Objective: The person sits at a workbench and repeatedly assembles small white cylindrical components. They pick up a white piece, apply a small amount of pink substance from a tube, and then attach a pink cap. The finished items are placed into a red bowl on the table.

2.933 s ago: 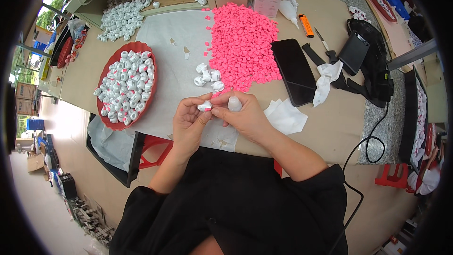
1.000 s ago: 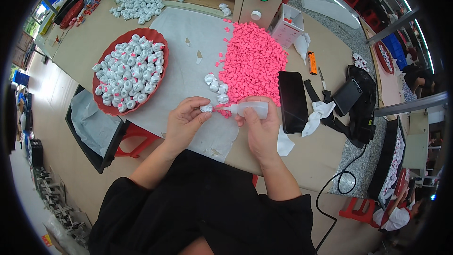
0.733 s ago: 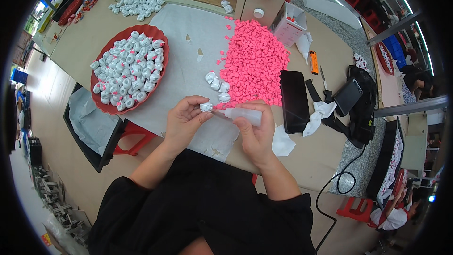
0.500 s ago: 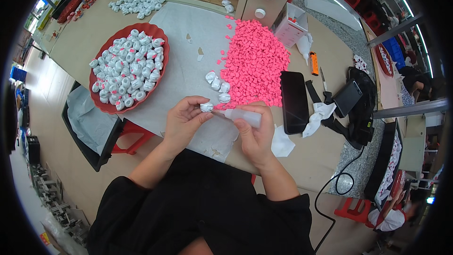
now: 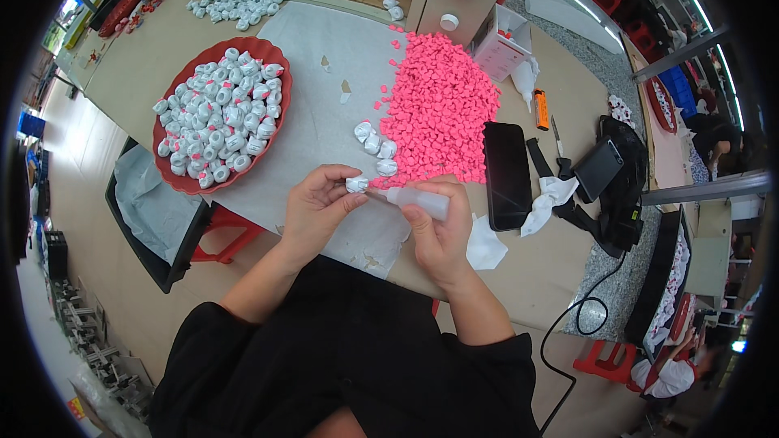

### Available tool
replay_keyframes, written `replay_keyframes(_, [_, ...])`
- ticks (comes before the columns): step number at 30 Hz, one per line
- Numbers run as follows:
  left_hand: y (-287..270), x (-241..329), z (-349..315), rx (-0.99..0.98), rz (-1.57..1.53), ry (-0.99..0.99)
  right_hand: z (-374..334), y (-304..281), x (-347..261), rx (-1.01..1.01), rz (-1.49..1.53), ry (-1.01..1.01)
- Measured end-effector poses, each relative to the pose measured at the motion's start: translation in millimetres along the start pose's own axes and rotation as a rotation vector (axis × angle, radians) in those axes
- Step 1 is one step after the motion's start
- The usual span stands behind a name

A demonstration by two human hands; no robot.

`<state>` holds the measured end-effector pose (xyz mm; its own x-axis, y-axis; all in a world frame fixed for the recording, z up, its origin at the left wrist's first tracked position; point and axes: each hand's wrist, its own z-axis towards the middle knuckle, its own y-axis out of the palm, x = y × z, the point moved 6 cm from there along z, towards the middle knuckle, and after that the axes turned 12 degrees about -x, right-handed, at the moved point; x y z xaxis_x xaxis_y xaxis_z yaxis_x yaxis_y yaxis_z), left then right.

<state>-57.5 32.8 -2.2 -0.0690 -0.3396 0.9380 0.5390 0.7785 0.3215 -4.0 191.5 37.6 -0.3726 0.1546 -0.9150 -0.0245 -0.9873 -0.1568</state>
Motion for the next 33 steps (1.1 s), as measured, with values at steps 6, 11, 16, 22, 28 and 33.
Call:
replay_keyframes(6, [-0.1, 0.2, -0.1, -0.005, 0.015, 0.006, -0.4, 0.1, 0.3, 0.002, -0.012, 0.004])
replay_keyframes(11, [0.2, 0.6, -0.4, -0.005, 0.018, 0.008, -0.5, 0.2, 0.7, -0.004, -0.026, 0.005])
replay_keyframes(16, [-0.4, 0.0, -0.2, -0.009, 0.042, 0.013, 0.0, 0.9, -0.1, -0.006, -0.007, -0.004])
replay_keyframes(22, [0.6, 1.7, 0.0, -0.010, 0.047, 0.013, 0.2, 0.7, -1.5, -0.013, -0.065, -0.029])
replay_keyframes(28, [0.5, 0.6, 0.4, -0.014, 0.044, 0.016, 0.4, 1.6, -4.3, -0.015, -0.128, -0.089])
replay_keyframes(33, [0.1, -0.6, -0.3, -0.018, 0.066, 0.006, 2.4, 2.5, -10.3, -0.016, -0.228, -0.167])
